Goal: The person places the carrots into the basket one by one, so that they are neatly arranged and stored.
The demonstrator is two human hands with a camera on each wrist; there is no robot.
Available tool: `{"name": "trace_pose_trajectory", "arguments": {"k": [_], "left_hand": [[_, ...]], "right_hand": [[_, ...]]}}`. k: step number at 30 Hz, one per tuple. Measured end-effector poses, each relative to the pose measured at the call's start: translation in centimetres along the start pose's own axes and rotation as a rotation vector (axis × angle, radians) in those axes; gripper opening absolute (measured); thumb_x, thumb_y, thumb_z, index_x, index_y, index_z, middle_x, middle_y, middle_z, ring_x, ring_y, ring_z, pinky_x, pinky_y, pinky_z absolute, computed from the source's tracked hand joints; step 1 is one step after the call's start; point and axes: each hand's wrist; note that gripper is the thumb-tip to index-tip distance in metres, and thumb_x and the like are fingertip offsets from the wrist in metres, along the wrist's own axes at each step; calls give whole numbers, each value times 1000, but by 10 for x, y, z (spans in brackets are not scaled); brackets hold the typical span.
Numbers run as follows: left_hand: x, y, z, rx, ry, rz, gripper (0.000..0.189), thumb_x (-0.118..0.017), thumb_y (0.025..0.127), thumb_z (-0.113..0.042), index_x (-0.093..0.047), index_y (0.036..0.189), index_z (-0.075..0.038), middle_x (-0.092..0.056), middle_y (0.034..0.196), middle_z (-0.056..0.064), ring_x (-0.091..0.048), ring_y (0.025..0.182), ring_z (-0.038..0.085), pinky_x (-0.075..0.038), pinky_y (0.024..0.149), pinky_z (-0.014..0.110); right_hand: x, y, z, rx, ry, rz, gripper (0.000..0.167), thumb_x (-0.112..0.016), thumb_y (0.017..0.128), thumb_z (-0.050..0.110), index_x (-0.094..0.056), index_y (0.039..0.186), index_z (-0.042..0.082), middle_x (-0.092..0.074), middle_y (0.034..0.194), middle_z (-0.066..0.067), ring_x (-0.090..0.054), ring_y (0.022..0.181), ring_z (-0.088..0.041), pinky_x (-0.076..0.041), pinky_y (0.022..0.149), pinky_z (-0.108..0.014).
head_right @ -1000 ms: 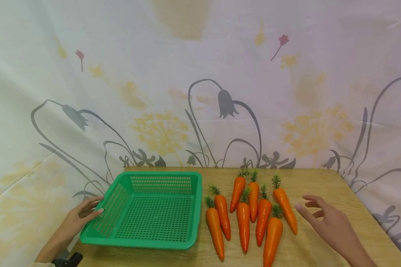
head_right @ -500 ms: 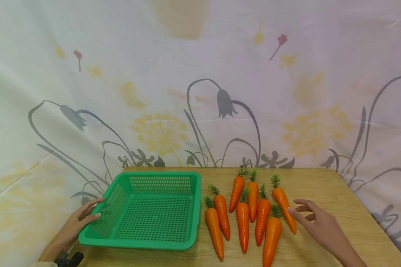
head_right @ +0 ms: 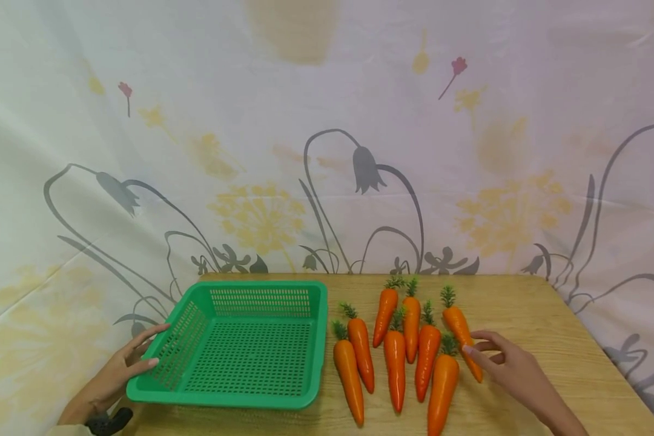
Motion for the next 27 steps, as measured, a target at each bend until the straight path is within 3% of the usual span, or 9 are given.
{"name": "trace_pose_trajectory", "arguments": {"k": [14,22,27], "left_hand": [[1,2,-2,28,-20,33,70,-54,106,-7,-17,165,-13,15,167,26,16,146,61,-12,105,87],[2,3,0,33,-45,34,68,-52,107,-7,-17,165,-13,16,168,25,18,147,60,-10,106,87],[2,3,3,41,-72,16,63,-49,109,-10,-19,165,-14,16,168,24,20,148,57,-3,105,88]], "right_hand": [[0,24,-16,78,-56,-113,65,-59,104,48,-51,146,-1,-61,131,-27,-68,95,-26,-58,64,-33],[1,47,-20,148,-71,-99,64,-64,103,42,-49,147,-1,-53,137,-36,-69,102,-36,-61,68,-35],[-1,63,-21,193,-85,-77,64,-66,102,41,-49,149,3,-52,139,-36,-67,104,-41,-61,74,-47]]}}
Point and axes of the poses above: each hand's wrist, its own y-axis towards the middle knuckle, its own x-axis out of the back of the hand, z = x × y
